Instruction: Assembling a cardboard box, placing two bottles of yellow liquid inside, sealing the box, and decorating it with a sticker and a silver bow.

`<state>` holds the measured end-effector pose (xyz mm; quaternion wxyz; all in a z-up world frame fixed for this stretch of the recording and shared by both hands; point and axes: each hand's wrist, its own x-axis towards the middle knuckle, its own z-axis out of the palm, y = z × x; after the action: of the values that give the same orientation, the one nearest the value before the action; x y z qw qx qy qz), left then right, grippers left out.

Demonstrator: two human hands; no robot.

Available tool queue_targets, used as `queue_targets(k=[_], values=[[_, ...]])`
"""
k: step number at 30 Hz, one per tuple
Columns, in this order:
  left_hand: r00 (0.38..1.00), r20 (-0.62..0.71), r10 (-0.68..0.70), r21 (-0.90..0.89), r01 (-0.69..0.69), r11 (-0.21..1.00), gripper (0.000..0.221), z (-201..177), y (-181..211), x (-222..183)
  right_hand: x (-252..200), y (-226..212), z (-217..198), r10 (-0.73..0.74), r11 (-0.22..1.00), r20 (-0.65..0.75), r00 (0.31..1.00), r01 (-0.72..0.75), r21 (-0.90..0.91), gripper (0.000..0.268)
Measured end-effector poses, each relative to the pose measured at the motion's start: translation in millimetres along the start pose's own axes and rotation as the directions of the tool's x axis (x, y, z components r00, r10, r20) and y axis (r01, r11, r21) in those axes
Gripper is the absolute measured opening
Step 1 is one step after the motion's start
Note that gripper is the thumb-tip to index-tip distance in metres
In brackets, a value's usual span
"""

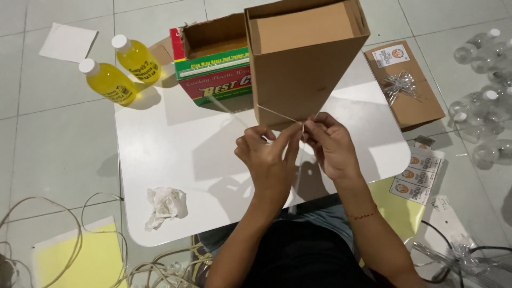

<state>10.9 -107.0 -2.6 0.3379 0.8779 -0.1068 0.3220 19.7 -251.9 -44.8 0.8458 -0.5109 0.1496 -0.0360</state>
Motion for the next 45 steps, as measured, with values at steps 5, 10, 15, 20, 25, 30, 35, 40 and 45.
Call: queue_targets(k=[5,10,15,20,25,30,35,40,45], values=[[0.994,0.080,-0.078,-0.186,0.092,0.978,0.013,-1,2,-5,-11,0,15,-0.106,0.990,-0.020,0.994,0.104,-0.091,0.036],[1.000,0.020,0.015,-0.129,-0.012,0.992,0.011,7,13,-5,-22,-18,36,-0.292,0.902,0.007,0.956,0.278,-0.331,0.016],[0.998,-0.037,0.059,-0.093,-0.063,0.994,0.011,4,19,-2,1,-21,8,-0.222,0.911,0.190,0.956,0.273,-0.310,0.016],[0.998,-0.050,0.049,-0.093,-0.053,0.994,0.008,4,17,-2,19,-35,-15,-0.095,0.960,0.334,0.938,0.175,-0.219,0.023],[0.982,-0.053,0.184,0.167,-0.173,0.971,0.009,19,13,-13,15,-67,3,0.014,0.783,0.361,0.932,0.215,-0.584,0.021],[0.953,0.089,0.291,0.057,-0.297,0.953,0.030,-4,7,-24,11,-70,13,-0.004,0.813,0.315,0.949,0.187,-0.552,0.019],[0.558,0.745,0.366,-0.399,-0.068,0.915,0.059,-107,-13,-17,12,-69,10,0.077,0.880,0.232,0.970,0.044,-0.472,0.009],[0.778,0.590,0.217,-0.676,0.329,0.660,0.039,-180,-83,0,12,-58,5,0.101,0.974,0.256,0.961,-0.043,-0.224,0.006],[0.839,0.540,0.067,-0.532,0.278,0.800,0.026,-99,-68,47,18,-31,-11,0.036,0.982,0.258,0.966,0.014,-0.190,0.009]])
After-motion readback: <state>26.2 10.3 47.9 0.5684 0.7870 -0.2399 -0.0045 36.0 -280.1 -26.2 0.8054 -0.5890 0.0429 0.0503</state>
